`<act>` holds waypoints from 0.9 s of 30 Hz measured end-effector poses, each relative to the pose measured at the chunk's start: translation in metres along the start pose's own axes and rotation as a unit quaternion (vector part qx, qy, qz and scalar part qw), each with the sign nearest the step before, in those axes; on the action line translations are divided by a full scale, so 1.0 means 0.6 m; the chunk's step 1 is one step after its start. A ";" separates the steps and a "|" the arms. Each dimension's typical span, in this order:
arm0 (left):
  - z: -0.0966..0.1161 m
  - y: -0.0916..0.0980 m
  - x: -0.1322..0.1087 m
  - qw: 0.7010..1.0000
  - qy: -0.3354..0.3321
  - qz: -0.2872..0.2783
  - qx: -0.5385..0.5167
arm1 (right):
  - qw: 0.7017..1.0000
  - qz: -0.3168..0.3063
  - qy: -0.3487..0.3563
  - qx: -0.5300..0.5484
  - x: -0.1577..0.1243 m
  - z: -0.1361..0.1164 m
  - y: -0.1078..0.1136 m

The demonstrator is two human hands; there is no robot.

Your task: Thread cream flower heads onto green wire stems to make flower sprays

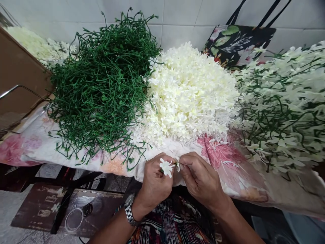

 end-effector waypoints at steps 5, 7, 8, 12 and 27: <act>-0.004 -0.001 -0.001 1.000 0.008 0.007 0.003 | 1.000 0.004 -0.017 0.018 0.001 0.007 -0.004; -0.006 -0.002 -0.001 1.000 0.013 0.006 0.007 | 1.000 0.005 -0.018 0.020 -0.001 0.008 -0.006; -0.006 -0.003 -0.001 1.000 0.014 0.005 0.008 | 1.000 0.005 -0.018 0.018 -0.001 0.008 -0.007; -0.007 -0.005 -0.002 1.000 0.015 -0.004 0.013 | 1.000 0.006 -0.014 0.006 -0.003 0.007 -0.008; -0.044 -0.007 0.004 0.981 0.161 -0.046 -0.098 | 0.998 -0.008 -0.029 0.061 0.006 0.009 0.010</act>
Point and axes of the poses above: each hand's wrist, its own x-axis towards the middle knuckle, its own y-axis out of the back of the hand, z = x × y, the point moved 9 cm from there along x, towards the middle knuckle, and after that the axes turned 2 degrees about y, right-handed, at the moved point
